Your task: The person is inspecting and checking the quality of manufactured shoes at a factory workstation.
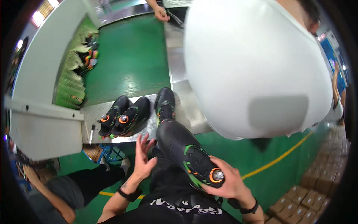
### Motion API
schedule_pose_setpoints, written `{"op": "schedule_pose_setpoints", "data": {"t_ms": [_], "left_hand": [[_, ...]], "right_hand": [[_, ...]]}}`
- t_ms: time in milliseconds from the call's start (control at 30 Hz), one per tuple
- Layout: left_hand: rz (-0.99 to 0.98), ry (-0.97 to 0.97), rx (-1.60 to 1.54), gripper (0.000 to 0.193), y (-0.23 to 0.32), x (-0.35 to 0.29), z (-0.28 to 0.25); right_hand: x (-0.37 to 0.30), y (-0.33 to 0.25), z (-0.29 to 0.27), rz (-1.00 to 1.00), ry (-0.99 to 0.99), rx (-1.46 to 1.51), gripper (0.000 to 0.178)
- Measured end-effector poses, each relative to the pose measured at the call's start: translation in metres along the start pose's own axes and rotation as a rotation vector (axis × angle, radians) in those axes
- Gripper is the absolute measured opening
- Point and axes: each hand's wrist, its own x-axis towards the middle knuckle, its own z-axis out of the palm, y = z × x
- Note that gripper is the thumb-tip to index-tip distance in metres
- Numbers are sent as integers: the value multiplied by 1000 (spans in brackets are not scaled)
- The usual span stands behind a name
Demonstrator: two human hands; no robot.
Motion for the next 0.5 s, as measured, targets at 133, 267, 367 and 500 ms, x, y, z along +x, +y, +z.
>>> {"op": "schedule_pose_setpoints", "data": {"t_ms": [133, 267, 367, 500], "left_hand": [[150, 179, -441, 89, 87, 0, 14], [238, 291, -300, 52, 152, 16, -19], [33, -17, -385, 55, 179, 6, -52], [-180, -279, -491, 72, 178, -19, -44]], "right_hand": [[37, -33, 53, -367, 45, -146, 75], [53, -65, 65, -582, -211, -34, 69], [71, -84, 46, -591, -283, 364, 54], [113, -109, 43, -242, -59, 839, 34]]}}
